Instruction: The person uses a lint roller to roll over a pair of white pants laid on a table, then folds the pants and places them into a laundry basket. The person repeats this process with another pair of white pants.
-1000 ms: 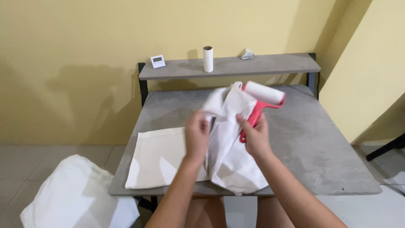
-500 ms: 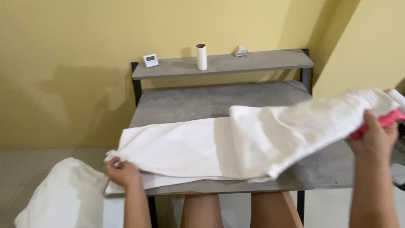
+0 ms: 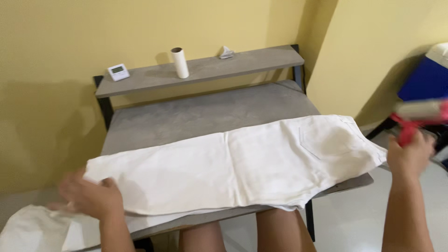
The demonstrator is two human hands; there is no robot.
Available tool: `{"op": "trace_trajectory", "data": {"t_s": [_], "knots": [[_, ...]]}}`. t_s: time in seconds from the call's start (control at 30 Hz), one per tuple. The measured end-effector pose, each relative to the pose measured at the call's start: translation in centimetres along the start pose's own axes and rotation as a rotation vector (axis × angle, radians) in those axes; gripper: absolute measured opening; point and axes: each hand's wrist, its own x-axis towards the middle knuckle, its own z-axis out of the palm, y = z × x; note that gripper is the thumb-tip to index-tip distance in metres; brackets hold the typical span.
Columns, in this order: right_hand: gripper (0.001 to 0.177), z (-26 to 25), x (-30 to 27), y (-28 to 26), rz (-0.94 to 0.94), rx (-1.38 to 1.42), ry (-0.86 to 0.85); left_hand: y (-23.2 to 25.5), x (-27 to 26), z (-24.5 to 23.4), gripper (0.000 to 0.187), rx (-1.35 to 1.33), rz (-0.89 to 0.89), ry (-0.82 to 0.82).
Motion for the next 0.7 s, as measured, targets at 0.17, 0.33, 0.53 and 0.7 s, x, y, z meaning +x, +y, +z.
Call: {"op": "trace_trajectory", "data": {"t_s": [0.17, 0.33, 0.53, 0.7], "knots": [[0.043, 1.9, 5.0, -6.6, 0.298, 0.537, -0.731, 4.5, 2.3, 2.9, 0.075, -0.228, 0.436, -0.458], [0.041, 7.3, 6.5, -11.4, -0.047, 0.537, -0.876, 6.6, 2.6, 5.4, 0.052, -0.219, 0.714, -0.541], [0.040, 12.1, 7.7, -11.4, -0.151, 0.470, -1.120, 8.0, 4.9, 4.6, 0.038, -0.146, 0.693, -0.646], [0.036, 13.3, 8.6, -10.8, -0.187, 0.416, -1.214, 7.9, 4.7, 5.0, 0.034, -0.024, 0.690, -0.677]]}}
